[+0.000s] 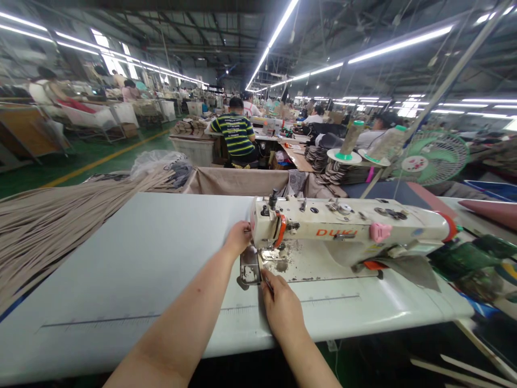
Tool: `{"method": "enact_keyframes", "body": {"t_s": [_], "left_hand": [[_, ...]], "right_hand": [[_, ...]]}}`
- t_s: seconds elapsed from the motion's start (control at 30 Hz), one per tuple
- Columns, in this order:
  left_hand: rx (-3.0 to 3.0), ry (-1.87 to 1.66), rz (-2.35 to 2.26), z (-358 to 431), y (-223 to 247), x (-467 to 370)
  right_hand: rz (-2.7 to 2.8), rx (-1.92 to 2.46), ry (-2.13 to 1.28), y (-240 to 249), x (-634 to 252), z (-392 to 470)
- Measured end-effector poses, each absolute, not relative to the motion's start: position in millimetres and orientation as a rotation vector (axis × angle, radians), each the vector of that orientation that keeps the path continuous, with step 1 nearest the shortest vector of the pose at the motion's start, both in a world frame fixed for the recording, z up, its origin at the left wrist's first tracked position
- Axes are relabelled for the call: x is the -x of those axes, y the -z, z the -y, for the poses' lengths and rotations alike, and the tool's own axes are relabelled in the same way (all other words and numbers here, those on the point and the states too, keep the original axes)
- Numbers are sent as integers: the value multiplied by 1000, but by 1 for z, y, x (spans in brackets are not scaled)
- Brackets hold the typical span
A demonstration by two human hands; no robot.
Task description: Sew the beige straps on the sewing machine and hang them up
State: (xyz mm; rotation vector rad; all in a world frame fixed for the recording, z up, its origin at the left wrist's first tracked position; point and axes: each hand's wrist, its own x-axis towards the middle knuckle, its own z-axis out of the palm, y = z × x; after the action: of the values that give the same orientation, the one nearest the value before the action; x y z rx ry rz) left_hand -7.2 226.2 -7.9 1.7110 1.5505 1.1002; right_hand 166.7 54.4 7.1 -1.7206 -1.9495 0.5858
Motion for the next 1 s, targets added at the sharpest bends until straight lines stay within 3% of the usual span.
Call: {"method": "enact_keyframes", "body": {"t_s": [0.4, 0.5, 0.73, 1.0], "left_hand": [[-979, -1495, -1258, -179, 16, 21], [-902, -1547, -1183, -154, 13, 30], [-885, -1601, -1211, -98, 17, 57], [-1033, -1628, -1272, -48, 10, 71]], "right_hand": [[1738, 1363, -547, 2, -177, -50], [1774, 1272, -741, -7, -168, -50], [1513, 1156, -1559, -5, -135, -55], [1222, 1126, -1823, 0, -107, -75]]}}
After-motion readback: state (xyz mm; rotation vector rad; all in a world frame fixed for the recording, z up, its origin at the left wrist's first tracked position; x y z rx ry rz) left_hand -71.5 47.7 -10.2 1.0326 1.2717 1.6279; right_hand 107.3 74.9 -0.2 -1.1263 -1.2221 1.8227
